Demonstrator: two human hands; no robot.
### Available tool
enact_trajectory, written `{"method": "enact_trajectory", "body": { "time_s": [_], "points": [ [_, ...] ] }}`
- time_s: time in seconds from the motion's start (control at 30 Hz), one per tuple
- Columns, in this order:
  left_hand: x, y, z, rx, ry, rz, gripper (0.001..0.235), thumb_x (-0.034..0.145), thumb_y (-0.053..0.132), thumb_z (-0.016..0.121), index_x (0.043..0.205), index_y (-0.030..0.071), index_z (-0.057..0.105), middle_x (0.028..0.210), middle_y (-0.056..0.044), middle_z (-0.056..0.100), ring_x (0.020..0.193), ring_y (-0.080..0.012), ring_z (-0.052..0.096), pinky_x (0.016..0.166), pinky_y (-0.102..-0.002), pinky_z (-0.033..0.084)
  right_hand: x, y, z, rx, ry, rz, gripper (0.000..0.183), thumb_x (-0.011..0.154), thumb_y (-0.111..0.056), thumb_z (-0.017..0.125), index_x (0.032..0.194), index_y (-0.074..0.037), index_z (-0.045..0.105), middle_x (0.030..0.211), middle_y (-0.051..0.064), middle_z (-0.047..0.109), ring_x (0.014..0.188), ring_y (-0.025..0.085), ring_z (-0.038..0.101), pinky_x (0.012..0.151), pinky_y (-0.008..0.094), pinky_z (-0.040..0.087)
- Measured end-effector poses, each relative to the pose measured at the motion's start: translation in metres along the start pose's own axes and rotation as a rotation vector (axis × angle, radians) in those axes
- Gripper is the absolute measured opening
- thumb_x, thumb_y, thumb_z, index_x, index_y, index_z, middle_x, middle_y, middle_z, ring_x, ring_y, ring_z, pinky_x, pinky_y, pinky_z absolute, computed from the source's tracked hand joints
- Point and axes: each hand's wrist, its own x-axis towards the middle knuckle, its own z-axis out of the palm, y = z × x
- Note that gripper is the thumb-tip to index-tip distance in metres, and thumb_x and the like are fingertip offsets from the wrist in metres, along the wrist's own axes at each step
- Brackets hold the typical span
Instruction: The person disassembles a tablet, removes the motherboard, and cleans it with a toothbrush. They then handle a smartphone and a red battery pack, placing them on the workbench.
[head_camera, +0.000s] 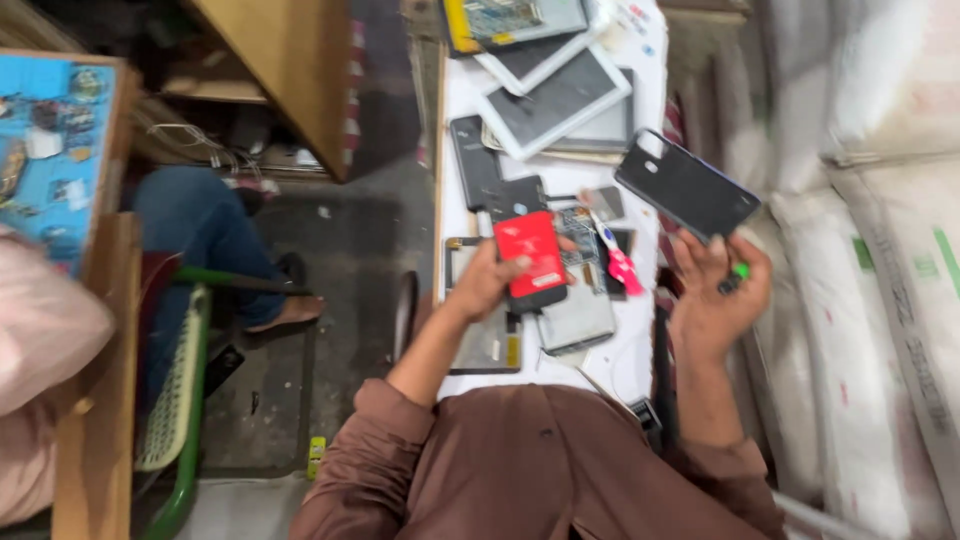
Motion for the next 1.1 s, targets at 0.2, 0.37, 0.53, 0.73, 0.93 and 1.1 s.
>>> {"method": "enact_trajectory", "body": {
  "time_s": [0.2,0.37,0.53,0.73,0.93,1.1],
  "points": [
    [0.003,0.009,0.011,-0.097,0.060,0.035,0.083,0.093,0.039,0.069,0.152,-0.009,0.036,0.128,-0.026,0.065,0.102,-0.0408,0.073,0.090,-0.048,0.062,0.019,0.007,-0.008,0.120,0.050,0.182,0.022,0.107,0.001,0.063,0.126,0.001,0.051,0.114,0.012,0.062,0.102,0.033,0.075,0.091,0.042,0.065],
    [0.003,0.006,0.011,-0.115,0.094,0.087,0.082,0.094,0.040,0.066,0.153,-0.009,0.036,0.125,-0.027,0.065,0.101,-0.0418,0.073,0.089,-0.048,0.063,0.024,0.012,-0.012,0.176,0.065,0.310,0.019,0.106,0.001,0.061,0.122,0.001,0.052,0.107,0.016,0.066,0.095,0.033,0.076,0.087,0.044,0.067],
    [0.004,0.006,0.012,-0.152,0.127,0.093,0.081,0.094,0.040,0.064,0.152,-0.009,0.036,0.122,-0.026,0.065,0.098,-0.0414,0.073,0.087,-0.048,0.064,0.023,0.003,-0.023,0.179,0.049,0.413,0.019,0.106,0.002,0.058,0.124,0.001,0.053,0.104,0.018,0.068,0.093,0.034,0.076,0.084,0.043,0.066],
    [0.006,0.006,0.013,-0.142,0.130,0.080,0.080,0.095,0.040,0.065,0.153,-0.008,0.037,0.122,-0.025,0.065,0.098,-0.0411,0.074,0.086,-0.048,0.064,0.025,-0.006,-0.019,0.189,0.022,0.480,0.021,0.106,0.000,0.057,0.126,0.003,0.052,0.107,0.019,0.069,0.094,0.033,0.077,0.084,0.041,0.066],
    [0.004,0.005,0.013,-0.152,0.125,0.095,0.079,0.096,0.039,0.065,0.153,-0.008,0.036,0.123,-0.027,0.065,0.099,-0.0408,0.073,0.087,-0.047,0.064,0.026,0.003,0.013,0.023,-0.098,0.369,0.026,0.105,-0.004,0.061,0.128,0.003,0.050,0.107,0.015,0.066,0.093,0.029,0.078,0.079,0.037,0.067],
    [0.004,0.006,0.012,-0.128,0.124,0.095,0.080,0.096,0.040,0.065,0.153,-0.008,0.036,0.123,-0.027,0.065,0.098,-0.0410,0.074,0.086,-0.047,0.064,0.028,0.008,0.031,-0.160,-0.268,0.337,0.026,0.107,-0.004,0.064,0.129,0.004,0.055,0.099,0.007,0.060,0.085,0.021,0.075,0.070,0.029,0.063]
  ]
}}
